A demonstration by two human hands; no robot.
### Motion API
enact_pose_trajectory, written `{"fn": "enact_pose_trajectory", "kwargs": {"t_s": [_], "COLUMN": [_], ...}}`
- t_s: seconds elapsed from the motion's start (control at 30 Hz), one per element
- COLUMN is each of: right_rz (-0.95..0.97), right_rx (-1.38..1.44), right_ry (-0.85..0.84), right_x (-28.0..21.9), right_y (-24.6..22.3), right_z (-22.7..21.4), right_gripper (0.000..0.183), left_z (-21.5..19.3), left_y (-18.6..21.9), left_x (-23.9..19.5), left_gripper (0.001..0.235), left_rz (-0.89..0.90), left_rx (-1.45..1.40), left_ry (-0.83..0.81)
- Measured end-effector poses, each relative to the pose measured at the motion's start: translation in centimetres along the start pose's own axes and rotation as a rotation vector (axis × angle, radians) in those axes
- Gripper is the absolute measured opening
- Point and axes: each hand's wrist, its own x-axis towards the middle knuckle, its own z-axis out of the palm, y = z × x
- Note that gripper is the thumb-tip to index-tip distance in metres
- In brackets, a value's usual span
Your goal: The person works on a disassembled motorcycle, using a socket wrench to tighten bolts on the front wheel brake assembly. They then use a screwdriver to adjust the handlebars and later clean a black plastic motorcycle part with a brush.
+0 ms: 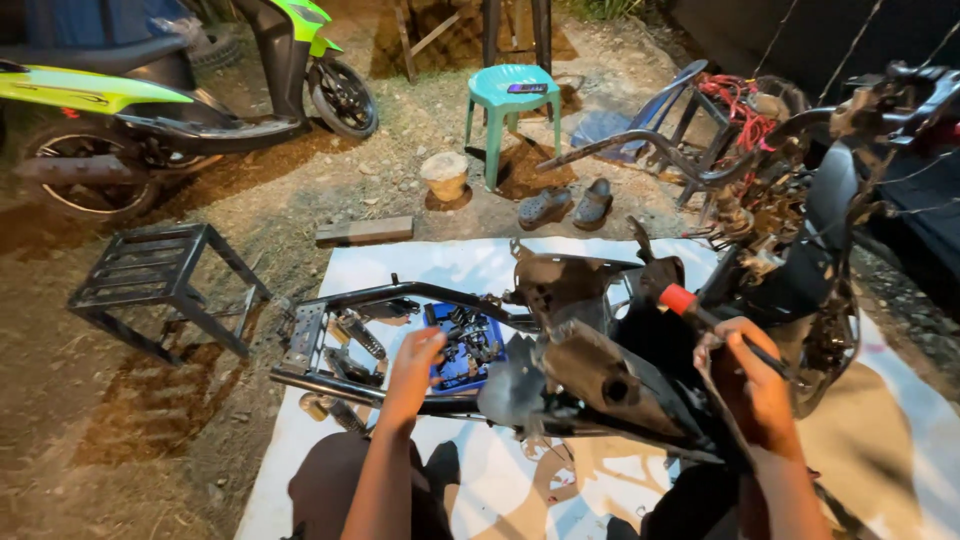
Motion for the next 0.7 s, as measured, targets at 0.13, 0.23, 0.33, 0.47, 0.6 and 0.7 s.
{"fn": "enact_pose_trajectory", "kwargs": {"t_s": [0.13, 0.23, 0.33, 0.47, 0.6, 0.7], "right_rz": [0.023, 0.069, 0.109, 0.079, 0.188, -0.008], "right_rx": [0.003, -0.018, -0.095, -0.462, -0.697, -0.775], "right_ry": [-0.235, -0.272, -0.305, -0.365, -0.472, -0.573], "right_x": [-0.1, -0.5, -1.0, -1.0, -1.2, -2.2], "right_y": [-0.1, -0.2, -0.4, -0.5, -0.2, -1.4], "right_z": [-2.2, -1.9, -0.2, 1.2, 2.8, 6.8], "right_gripper": [0.025, 0.026, 0.023, 0.019, 0.013, 0.007], "left_z": [-0.5, -1.4, -0.5, 1.7, 3.7, 4.4], "left_y": [-1.7, -3.6, -0.1, 3.4, 0.3, -1.5], "left_x": [4.3, 6.1, 3.4, 0.0, 1.6, 3.2], "left_gripper": [0.074, 0.074, 0.070, 0.066, 0.070, 0.074], "left_rz": [0.113, 0.180, 0.379, 0.789, 0.950, 0.820], "left_rx": [0.153, 0.046, 0.068, 0.419, 0.732, 0.880], "left_ry": [-0.342, -0.355, -0.138, -0.056, -0.235, -0.365]}}
